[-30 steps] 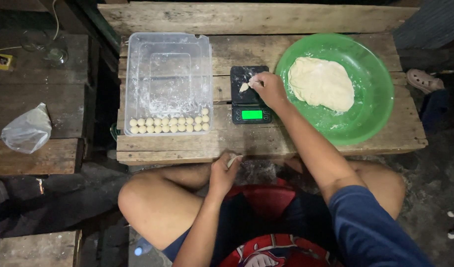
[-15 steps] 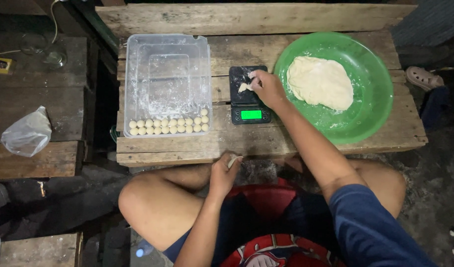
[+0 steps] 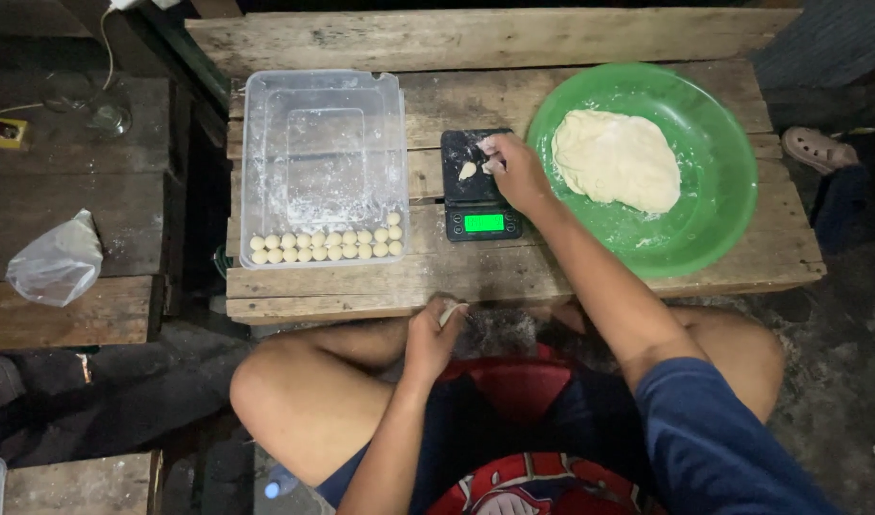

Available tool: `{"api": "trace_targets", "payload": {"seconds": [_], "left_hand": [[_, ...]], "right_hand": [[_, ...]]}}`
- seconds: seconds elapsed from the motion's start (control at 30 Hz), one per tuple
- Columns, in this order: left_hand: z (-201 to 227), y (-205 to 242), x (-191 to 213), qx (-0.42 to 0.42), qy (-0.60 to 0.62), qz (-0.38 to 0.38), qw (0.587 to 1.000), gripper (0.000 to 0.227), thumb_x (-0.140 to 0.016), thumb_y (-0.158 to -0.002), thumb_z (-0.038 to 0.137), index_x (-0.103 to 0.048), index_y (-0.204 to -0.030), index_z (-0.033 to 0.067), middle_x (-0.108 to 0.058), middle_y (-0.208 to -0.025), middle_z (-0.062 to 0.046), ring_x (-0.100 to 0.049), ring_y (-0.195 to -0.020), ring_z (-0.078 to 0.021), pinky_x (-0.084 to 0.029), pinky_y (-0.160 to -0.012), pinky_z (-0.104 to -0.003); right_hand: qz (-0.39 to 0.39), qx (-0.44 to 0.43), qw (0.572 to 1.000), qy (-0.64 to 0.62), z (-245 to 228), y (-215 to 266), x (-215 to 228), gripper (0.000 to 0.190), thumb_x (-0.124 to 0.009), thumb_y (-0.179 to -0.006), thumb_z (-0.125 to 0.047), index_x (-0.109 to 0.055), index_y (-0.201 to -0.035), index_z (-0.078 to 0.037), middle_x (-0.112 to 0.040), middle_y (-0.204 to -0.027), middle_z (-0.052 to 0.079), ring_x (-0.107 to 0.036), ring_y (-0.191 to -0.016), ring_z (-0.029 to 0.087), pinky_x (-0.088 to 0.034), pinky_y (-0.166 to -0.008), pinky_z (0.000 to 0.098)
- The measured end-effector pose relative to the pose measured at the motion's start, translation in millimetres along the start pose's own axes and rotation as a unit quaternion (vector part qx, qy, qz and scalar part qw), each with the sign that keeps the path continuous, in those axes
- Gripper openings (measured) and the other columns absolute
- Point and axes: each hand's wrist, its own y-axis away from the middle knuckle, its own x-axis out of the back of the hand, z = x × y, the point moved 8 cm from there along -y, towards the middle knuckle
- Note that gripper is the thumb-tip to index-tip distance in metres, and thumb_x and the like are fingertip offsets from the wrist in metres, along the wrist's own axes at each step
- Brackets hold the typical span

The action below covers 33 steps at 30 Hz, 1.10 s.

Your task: The person portions dough into small balls, weighs each piece on a digital scale, and places the finished balls into a clear plastic container. The person repeatedly rolls the dough between the palms to form uniform spheres.

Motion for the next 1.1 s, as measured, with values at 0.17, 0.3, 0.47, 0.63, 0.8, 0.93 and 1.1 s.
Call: {"api": "trace_targets", "payload": {"seconds": [0.17, 0.3, 0.47, 0.63, 0.8, 0.93, 1.1], "left_hand": [[7.7, 2.1, 2.6, -0.002, -0.003, 0.005, 1.000, 0.028, -0.068, -0.098, 0.029, -0.067, -0.088, 0.0030, -0.072, -0.073, -0.017, -0.066, -0.072, -0.0250, -0.053, -0.065, -0.041], [15.0, 4.4, 2.7, -0.011, -0.004, -0.001, 1.000, 0.028, -0.068, -0.098, 0.028, -0.065, -0.087, 0.0023, -0.073, -0.073, -0.018, -0.066, -0.072, -0.0262, -0.053, -0.064, -0.041], [14.7, 9.0, 1.0, 0.007, 0.180, -0.035, 0.983, 0.078, -0.075, -0.093, 0.018, -0.029, -0.152, -0.0025, -0.039, -0.149, -0.042, -0.055, -0.127, -0.0507, -0.055, -0.102, -0.056], [-29.1, 6.0, -22.7, -0.016, 0.170, -0.080, 0.982, 0.057, -0.061, -0.102, 0.031, -0.041, -0.146, 0.0017, -0.072, -0.106, -0.021, -0.069, -0.077, -0.0226, -0.058, -0.058, -0.034], [-3.0, 23.0, -40.2, -0.057, 0.124, -0.136, 0.981, 0.049, -0.064, -0.098, 0.019, -0.050, -0.138, -0.0028, -0.073, -0.096, -0.022, -0.071, -0.076, -0.0270, -0.059, -0.056, -0.038], [12.7, 33.0, -47.7, -0.109, 0.132, -0.143, 0.975, 0.045, -0.067, -0.095, 0.015, -0.057, -0.138, 0.0054, -0.071, -0.087, -0.017, -0.068, -0.076, -0.0254, -0.059, -0.064, -0.039], [10.1, 36.2, -52.3, -0.108, 0.180, -0.159, 0.965, 0.037, -0.066, -0.097, 0.015, -0.058, -0.131, 0.0023, -0.067, -0.066, -0.014, -0.060, -0.050, -0.0194, -0.051, -0.044, -0.029]], "right_hand": [[0.013, 0.009, 1.000, 0.012, 2.2, 3.1, 8.2, 0.042, -0.085, -0.079, -0.007, -0.067, -0.116, -0.013, -0.067, -0.099, 0.005, -0.073, -0.085, 0.024, -0.059, -0.079, 0.0399], [0.029, 0.012, 0.999, -0.033, -29.3, 20.3, 24.0, 0.036, -0.084, -0.086, -0.016, -0.069, -0.119, -0.015, -0.068, -0.103, 0.005, -0.073, -0.091, 0.022, -0.058, -0.083, 0.0383], [-0.127, 0.050, 0.988, -0.068, -103.7, 113.9, 9.6, 0.020, -0.065, -0.094, -0.014, -0.069, -0.110, -0.003, -0.071, -0.097, 0.024, -0.069, -0.095, 0.044, -0.055, -0.086, 0.0527], [-0.309, 0.047, 0.950, 0.022, -199.8, 182.4, 32.4, 0.026, -0.065, -0.090, -0.026, -0.068, -0.105, -0.004, -0.070, -0.099, 0.019, -0.068, -0.099, 0.041, -0.052, -0.088, 0.0526], [-0.199, 0.085, 0.974, 0.063, -112.9, 248.7, 2.5, 0.023, -0.072, -0.094, -0.027, -0.072, -0.101, -0.005, -0.072, -0.110, 0.011, -0.068, -0.113, 0.031, -0.055, -0.097, 0.0412], [-0.176, 0.006, 0.984, 0.005, -98.1, 257.9, 14.2, 0.023, -0.075, -0.092, -0.027, -0.074, -0.103, -0.008, -0.076, -0.102, 0.013, -0.072, -0.106, 0.031, -0.057, -0.094, 0.0431], [-0.139, 0.008, 0.989, -0.042, -94.6, 264.7, 27.4, 0.014, -0.081, -0.089, -0.024, -0.076, -0.098, -0.014, -0.078, -0.097, 0.004, -0.074, -0.100, 0.025, -0.059, -0.090, 0.0367]]}}
